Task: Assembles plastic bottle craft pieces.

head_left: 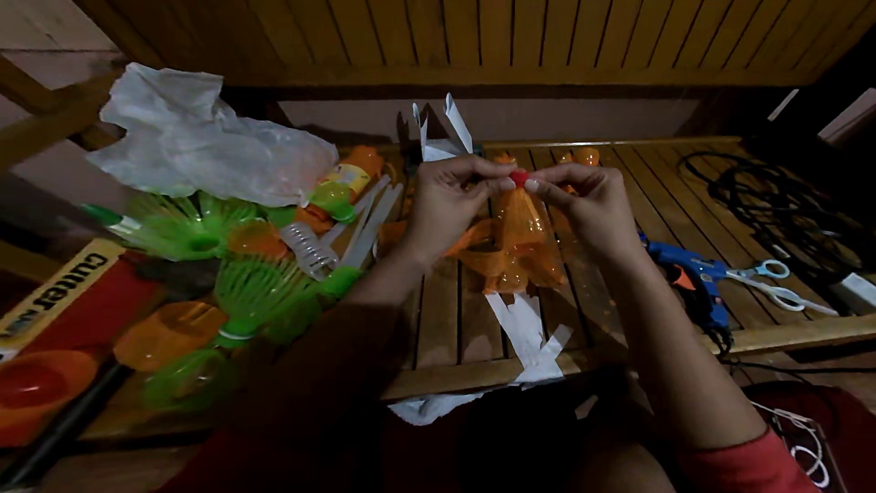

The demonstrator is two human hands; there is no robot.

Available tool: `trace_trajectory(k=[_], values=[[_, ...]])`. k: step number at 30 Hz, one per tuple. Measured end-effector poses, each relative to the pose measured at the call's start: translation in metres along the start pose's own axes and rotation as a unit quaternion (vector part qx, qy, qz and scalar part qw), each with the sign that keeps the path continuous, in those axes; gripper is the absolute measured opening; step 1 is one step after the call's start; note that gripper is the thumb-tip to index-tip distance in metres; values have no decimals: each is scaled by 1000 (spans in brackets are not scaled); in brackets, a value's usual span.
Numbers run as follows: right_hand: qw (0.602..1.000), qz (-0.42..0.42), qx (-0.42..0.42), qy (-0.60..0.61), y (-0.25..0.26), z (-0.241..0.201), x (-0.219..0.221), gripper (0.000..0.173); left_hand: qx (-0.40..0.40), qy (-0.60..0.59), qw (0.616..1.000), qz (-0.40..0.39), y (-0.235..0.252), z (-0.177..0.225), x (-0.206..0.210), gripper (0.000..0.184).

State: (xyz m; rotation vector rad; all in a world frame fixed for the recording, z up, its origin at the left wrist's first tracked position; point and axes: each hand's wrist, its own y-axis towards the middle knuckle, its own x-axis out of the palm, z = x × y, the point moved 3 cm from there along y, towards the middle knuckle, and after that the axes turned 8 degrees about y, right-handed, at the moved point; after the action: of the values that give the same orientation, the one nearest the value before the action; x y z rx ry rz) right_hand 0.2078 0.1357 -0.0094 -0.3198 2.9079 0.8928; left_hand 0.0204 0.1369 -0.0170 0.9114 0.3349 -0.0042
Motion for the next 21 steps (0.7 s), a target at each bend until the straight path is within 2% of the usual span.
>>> trace_trajectory(k=[3, 6, 7, 10, 15, 19, 21], values=[[1000, -4, 16, -16, 3, -3, -2, 5, -125, 6, 988, -88, 9, 8, -8, 15], [999, -4, 20, -26, 5, -7, -2, 7, -184, -18, 970, -161, 21, 10, -14, 32], [999, -11, 21, -27, 5, -8, -1, 8, -192, 0, 967, -166, 23, 13, -14, 32], [999, -7, 47, -13, 5, -12, -6, 14, -186, 87, 964, -170, 30, 20, -9, 13], [992, 106, 50, 42, -8, -13, -28, 19, -226, 130, 953, -155, 45, 7, -14, 14], [988, 146, 22, 51, -27, 2, -30, 21, -246, 168, 946, -131, 60, 1, -14, 19], [988, 150, 40, 5, -39, 9, -24, 19, -232, 176, 948, -128, 67, 2, -12, 21]])
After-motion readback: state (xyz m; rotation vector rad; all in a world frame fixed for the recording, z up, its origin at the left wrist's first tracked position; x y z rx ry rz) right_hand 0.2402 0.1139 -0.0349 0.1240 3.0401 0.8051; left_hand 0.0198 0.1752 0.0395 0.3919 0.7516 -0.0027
